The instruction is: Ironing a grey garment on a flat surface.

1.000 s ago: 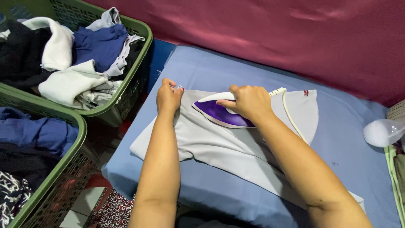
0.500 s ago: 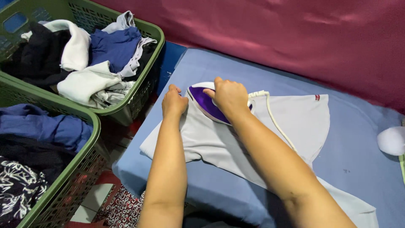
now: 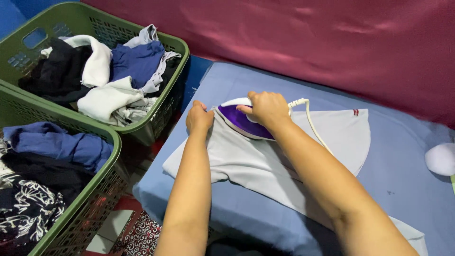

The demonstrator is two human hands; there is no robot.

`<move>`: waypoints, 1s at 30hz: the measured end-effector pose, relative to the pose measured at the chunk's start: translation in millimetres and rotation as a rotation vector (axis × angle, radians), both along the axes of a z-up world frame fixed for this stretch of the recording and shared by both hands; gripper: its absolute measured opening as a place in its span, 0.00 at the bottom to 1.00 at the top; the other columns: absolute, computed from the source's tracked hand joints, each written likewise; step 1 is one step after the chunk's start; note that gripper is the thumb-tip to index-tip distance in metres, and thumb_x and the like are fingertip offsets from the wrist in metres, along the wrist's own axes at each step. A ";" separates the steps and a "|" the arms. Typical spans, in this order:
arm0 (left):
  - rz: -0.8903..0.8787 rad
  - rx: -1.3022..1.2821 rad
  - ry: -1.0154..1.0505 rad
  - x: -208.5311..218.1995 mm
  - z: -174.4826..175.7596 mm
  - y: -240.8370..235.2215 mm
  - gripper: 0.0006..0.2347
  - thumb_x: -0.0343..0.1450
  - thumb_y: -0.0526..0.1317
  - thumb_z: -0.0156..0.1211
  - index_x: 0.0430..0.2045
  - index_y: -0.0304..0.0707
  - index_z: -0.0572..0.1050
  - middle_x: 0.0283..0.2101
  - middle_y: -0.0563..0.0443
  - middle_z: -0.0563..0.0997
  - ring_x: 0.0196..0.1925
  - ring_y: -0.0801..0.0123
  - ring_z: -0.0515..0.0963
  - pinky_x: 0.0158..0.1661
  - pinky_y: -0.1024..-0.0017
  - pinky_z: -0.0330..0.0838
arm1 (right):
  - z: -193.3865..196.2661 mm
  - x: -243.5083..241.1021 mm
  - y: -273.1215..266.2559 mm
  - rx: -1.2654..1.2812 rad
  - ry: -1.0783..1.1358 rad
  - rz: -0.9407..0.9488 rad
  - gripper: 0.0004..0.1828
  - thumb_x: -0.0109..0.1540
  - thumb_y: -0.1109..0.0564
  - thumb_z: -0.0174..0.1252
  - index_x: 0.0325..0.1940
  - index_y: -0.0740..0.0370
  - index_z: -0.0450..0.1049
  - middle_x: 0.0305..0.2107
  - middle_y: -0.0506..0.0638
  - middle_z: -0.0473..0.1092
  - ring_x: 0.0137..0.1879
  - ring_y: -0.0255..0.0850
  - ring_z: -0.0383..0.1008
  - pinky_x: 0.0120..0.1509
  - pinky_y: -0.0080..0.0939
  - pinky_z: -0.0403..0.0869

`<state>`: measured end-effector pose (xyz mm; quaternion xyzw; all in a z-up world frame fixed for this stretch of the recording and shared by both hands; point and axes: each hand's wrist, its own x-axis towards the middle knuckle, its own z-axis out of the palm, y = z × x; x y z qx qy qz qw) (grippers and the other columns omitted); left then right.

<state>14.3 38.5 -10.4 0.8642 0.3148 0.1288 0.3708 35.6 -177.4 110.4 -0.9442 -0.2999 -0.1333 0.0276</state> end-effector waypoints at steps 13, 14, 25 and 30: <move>-0.138 0.171 0.128 10.1 -2.1 -3.3 0.12 0.69 0.36 0.59 0.46 0.37 0.73 0.46 0.37 0.82 0.51 0.44 0.80 0.50 0.53 0.73 | -3.2 -7.4 -27.6 0.054 0.030 -0.067 0.32 0.59 0.26 0.57 0.39 0.57 0.79 0.27 0.60 0.77 0.36 0.59 0.79 0.41 0.58 0.75; -0.151 0.233 0.109 5.9 3.6 -8.6 0.11 0.70 0.34 0.56 0.46 0.35 0.72 0.49 0.36 0.80 0.53 0.43 0.80 0.51 0.52 0.73 | 0.7 -7.9 -33.4 0.023 0.047 -0.053 0.32 0.59 0.26 0.57 0.39 0.57 0.79 0.27 0.60 0.77 0.36 0.59 0.79 0.40 0.58 0.75; -0.792 0.667 -0.111 -1.6 -6.7 -71.5 0.19 0.67 0.33 0.54 0.55 0.48 0.74 0.71 0.52 0.65 0.73 0.47 0.60 0.69 0.42 0.48 | 3.4 -16.0 -133.5 -0.064 0.004 -0.110 0.35 0.58 0.23 0.55 0.40 0.57 0.78 0.22 0.60 0.76 0.31 0.59 0.78 0.35 0.59 0.75; -0.682 0.622 -0.021 -6.2 -6.0 -70.4 0.23 0.76 0.52 0.44 0.68 0.54 0.62 0.74 0.55 0.59 0.77 0.54 0.51 0.71 0.44 0.41 | 0.1 -3.6 -119.4 -0.013 -0.006 -0.145 0.34 0.58 0.23 0.57 0.38 0.57 0.78 0.23 0.59 0.76 0.31 0.59 0.78 0.35 0.58 0.75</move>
